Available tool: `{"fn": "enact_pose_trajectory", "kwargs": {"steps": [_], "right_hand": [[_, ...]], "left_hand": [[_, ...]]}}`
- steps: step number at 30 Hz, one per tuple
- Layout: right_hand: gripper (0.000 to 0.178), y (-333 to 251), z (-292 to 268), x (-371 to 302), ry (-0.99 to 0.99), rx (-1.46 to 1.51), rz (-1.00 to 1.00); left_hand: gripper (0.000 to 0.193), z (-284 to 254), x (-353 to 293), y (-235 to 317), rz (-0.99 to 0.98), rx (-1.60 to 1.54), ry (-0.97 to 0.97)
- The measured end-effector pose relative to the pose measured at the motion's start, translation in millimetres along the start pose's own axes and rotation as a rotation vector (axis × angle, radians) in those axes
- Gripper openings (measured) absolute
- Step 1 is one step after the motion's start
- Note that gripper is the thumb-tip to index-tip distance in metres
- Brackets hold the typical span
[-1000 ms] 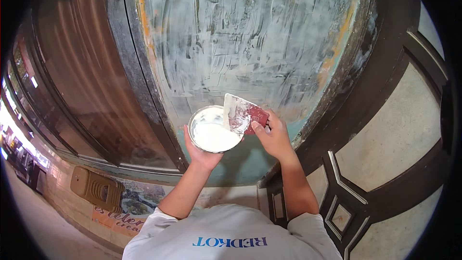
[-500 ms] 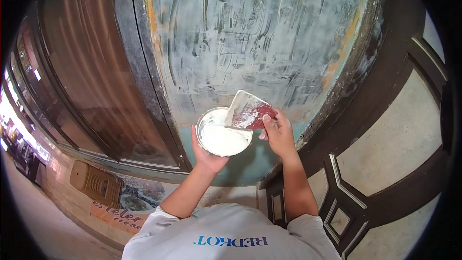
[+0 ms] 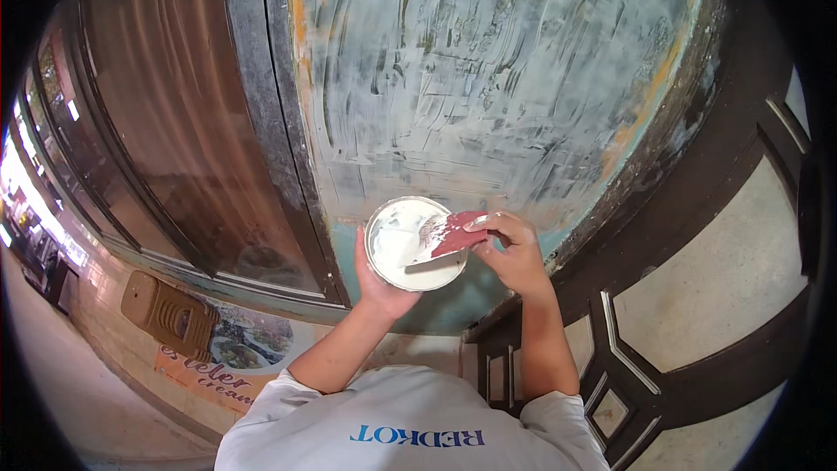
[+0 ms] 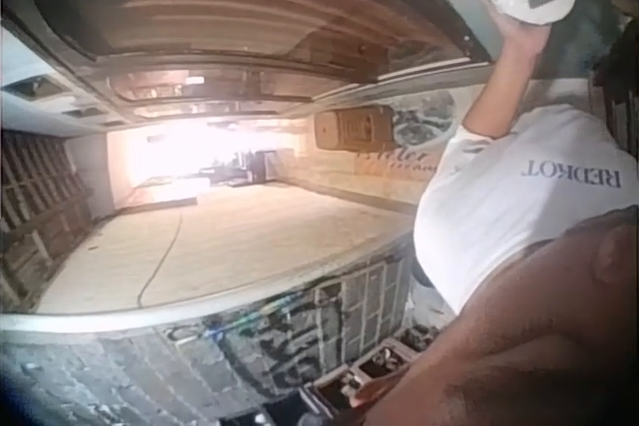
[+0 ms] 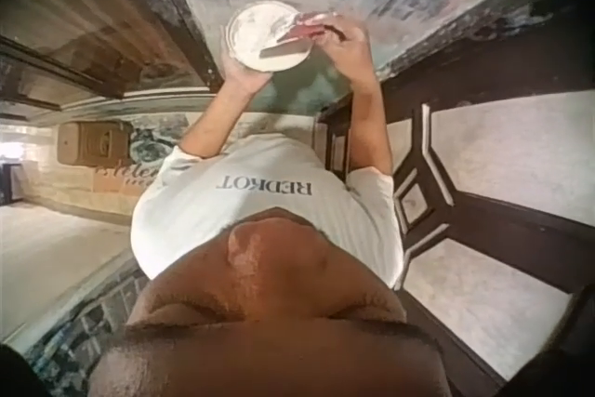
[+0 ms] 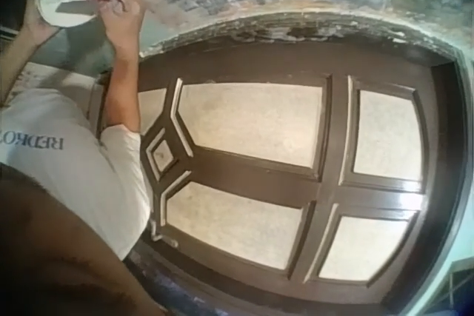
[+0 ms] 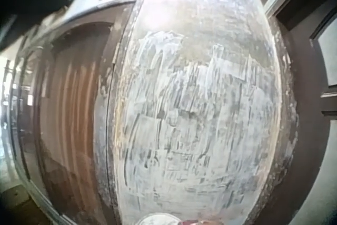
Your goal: Applying white wall putty to a surface using a putty knife/scraper.
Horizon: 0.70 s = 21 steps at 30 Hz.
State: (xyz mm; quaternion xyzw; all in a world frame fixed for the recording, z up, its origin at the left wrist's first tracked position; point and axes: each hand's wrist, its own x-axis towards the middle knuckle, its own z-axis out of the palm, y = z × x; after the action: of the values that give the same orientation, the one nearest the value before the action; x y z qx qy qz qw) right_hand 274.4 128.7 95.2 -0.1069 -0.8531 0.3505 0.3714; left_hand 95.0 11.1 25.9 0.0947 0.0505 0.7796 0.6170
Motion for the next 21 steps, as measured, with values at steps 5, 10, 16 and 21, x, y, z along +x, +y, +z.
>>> {"fn": "enact_pose_trajectory", "kwargs": {"steps": [5,10,16,21], "right_hand": [[0.029,10.4,7.7,-3.6,0.073,0.179,0.016],[0.031,9.0,2.6,-7.8,0.023,0.295,0.094],[0.028,10.0,8.8,-5.7,0.082,0.378,0.171],[0.027,20.4,15.3,2.0,0.147,0.403,0.266]], "left_hand": [[0.085,-2.2,3.2,2.3,-0.003,0.012,0.015],[0.078,-6.7,9.0,4.4,-0.025,-0.075,-0.109],[0.082,-3.0,10.4,6.4,-0.01,-0.02,-0.035],[0.08,3.4,15.2,7.4,-0.019,-0.057,-0.017]]}}
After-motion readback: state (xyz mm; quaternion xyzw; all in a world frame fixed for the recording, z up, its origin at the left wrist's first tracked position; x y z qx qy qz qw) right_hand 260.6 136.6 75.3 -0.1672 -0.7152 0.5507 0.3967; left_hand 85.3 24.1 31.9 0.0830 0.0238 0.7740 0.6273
